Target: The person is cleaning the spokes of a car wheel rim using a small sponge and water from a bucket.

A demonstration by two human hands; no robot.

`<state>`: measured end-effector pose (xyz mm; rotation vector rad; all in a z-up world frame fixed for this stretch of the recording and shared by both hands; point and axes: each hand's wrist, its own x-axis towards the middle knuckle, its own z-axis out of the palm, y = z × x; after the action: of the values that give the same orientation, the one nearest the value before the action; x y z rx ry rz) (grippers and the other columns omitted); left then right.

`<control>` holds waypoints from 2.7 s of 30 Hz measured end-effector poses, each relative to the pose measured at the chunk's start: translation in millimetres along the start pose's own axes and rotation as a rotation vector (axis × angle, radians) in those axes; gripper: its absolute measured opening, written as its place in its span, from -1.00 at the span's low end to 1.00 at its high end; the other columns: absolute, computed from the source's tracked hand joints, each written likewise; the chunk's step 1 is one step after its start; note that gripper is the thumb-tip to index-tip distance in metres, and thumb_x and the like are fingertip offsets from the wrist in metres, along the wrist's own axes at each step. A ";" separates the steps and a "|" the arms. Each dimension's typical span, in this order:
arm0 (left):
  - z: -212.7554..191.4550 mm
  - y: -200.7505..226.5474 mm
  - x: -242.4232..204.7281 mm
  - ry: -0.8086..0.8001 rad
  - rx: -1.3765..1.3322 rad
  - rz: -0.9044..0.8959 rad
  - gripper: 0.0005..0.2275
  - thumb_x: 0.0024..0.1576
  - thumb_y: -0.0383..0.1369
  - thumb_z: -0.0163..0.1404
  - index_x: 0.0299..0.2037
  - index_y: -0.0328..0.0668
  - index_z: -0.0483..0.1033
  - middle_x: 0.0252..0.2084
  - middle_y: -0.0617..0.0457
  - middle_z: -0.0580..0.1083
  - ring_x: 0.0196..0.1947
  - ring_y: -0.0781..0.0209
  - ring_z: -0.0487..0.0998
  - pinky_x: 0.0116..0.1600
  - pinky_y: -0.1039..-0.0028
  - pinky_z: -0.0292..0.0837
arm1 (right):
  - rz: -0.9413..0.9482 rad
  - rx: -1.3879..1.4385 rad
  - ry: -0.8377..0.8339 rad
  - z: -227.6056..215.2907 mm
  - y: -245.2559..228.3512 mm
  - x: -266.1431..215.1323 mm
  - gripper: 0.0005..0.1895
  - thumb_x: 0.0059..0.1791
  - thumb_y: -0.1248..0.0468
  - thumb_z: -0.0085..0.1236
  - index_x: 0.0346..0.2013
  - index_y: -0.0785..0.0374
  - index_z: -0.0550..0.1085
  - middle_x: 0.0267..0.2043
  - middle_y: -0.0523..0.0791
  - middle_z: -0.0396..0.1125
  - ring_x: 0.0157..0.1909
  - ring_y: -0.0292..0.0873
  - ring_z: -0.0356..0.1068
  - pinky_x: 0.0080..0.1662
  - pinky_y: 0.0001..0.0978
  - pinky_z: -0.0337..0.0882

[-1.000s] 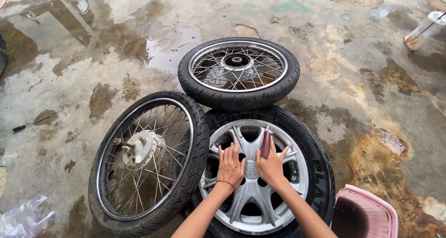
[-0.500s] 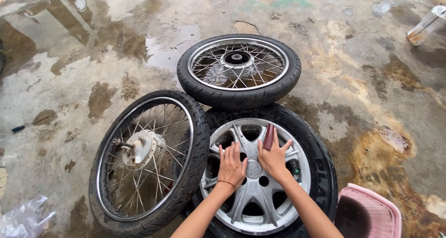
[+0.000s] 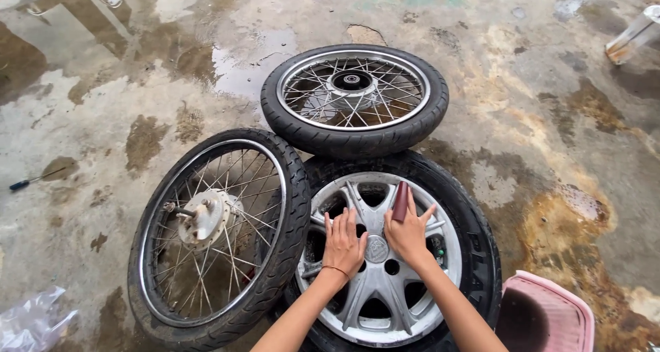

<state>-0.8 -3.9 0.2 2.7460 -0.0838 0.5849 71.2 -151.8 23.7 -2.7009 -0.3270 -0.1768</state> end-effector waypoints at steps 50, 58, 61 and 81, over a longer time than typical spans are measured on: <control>8.8 -3.2 -2.8 0.005 0.033 -0.004 -0.44 0.29 -0.07 -0.20 0.35 -0.39 0.17 0.19 -0.28 0.35 0.21 -0.10 0.36 0.49 -0.16 -0.15 | -0.526 -0.448 -0.297 -46.8 76.4 15.5 -0.76 0.00 0.06 -0.09 -0.30 0.07 0.49 -0.49 -0.16 0.41 0.10 -0.21 0.29 0.25 0.28 0.01; 1.5 -3.0 -3.0 -0.091 -0.011 -0.032 -0.44 0.29 -0.09 -0.18 0.37 -0.36 0.11 0.31 -0.26 0.31 0.33 -0.09 0.29 0.53 -0.13 -0.20 | 0.680 -0.027 -0.266 -217.3 68.6 -24.2 -0.61 0.17 0.11 -0.25 0.23 -0.10 0.45 -0.01 0.00 0.40 0.26 0.00 0.14 0.05 -0.14 0.33; 3.2 -4.0 -4.3 -0.088 -0.008 -0.028 -0.43 0.29 -0.08 -0.17 0.38 -0.36 0.10 0.31 -0.28 0.31 0.33 -0.09 0.29 0.52 -0.15 -0.18 | 0.678 -0.232 -0.227 -179.8 180.6 -103.3 -0.27 0.23 0.10 -0.44 -0.47 0.55 0.56 -0.26 0.22 0.50 -0.20 0.20 0.46 0.12 0.11 0.29; 3.6 -3.6 -5.6 -0.053 -0.031 -0.033 -0.44 0.29 -0.09 -0.19 0.36 -0.39 0.12 0.26 -0.28 0.32 0.29 -0.10 0.32 0.51 -0.15 -0.17 | 0.503 -0.082 0.019 -115.1 81.2 -70.5 -0.70 0.00 0.23 -0.08 -0.37 0.41 0.53 -0.52 0.08 0.36 -0.49 0.03 0.30 -0.37 -0.29 0.34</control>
<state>-4.2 -1.8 -6.3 2.7278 -0.0598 0.4980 15.2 -285.9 84.8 -2.7601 0.3737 -0.0676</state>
